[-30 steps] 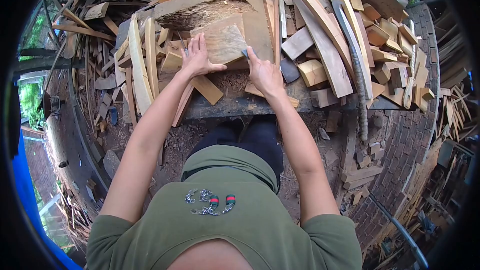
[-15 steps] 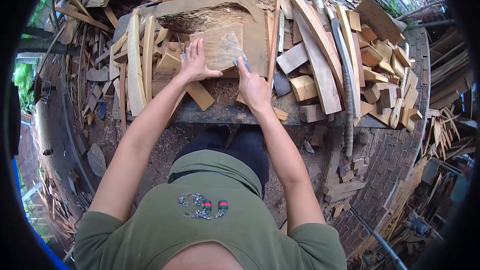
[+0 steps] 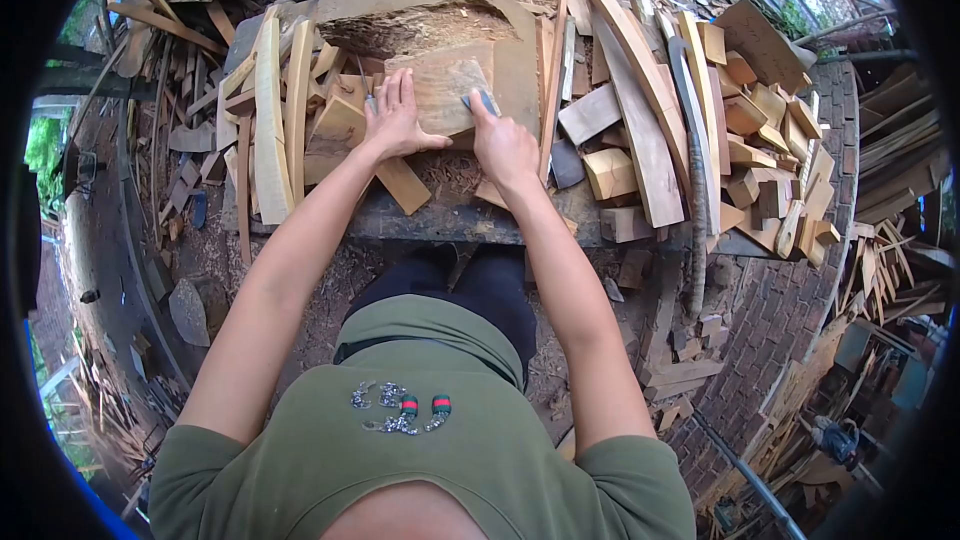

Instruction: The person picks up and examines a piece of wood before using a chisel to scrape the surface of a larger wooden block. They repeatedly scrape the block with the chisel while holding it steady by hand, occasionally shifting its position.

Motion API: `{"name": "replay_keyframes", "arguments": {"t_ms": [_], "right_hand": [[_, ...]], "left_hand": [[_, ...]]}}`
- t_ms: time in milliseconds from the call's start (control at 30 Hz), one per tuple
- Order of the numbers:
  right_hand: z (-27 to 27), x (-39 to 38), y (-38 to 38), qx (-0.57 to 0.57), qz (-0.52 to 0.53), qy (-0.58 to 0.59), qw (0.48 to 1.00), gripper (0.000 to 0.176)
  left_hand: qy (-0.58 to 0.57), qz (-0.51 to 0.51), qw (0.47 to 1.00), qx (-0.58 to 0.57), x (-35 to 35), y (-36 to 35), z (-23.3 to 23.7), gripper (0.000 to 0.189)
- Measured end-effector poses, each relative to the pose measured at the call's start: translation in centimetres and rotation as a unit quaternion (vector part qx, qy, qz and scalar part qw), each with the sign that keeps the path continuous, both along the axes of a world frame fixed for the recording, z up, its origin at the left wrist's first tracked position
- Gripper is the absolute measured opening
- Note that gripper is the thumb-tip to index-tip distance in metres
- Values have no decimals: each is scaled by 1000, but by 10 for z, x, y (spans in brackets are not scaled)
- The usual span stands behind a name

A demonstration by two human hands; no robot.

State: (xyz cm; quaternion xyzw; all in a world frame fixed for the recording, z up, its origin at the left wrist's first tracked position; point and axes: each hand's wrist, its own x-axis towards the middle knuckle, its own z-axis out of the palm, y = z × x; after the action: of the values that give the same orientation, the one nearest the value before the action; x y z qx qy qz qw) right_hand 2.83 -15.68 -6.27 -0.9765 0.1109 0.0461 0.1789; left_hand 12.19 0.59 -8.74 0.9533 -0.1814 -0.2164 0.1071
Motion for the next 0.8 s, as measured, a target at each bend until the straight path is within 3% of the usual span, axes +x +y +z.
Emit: {"name": "replay_keyframes", "arguments": {"t_ms": [100, 233, 367, 433, 600, 800], "right_hand": [[-6, 23, 1, 7, -10, -28, 1000, 42], [1, -9, 5, 6, 2, -33, 999, 42], [14, -21, 12, -13, 7, 47, 999, 40], [10, -4, 10, -16, 12, -8, 1000, 39], [2, 17, 9, -20, 5, -22, 1000, 39], [19, -19, 20, 1, 13, 50, 999, 43]], "left_hand": [[-4, -6, 1000, -2, 1, 1, -1, 140], [-2, -4, 1000, -7, 1, 2, 0, 139], [-3, -5, 1000, -9, 2, 2, -3, 140], [3, -8, 1000, -8, -1, 1, -4, 141], [6, -2, 1000, -3, -1, 2, 3, 141], [1, -8, 1000, -17, 1, 2, -2, 140]]}}
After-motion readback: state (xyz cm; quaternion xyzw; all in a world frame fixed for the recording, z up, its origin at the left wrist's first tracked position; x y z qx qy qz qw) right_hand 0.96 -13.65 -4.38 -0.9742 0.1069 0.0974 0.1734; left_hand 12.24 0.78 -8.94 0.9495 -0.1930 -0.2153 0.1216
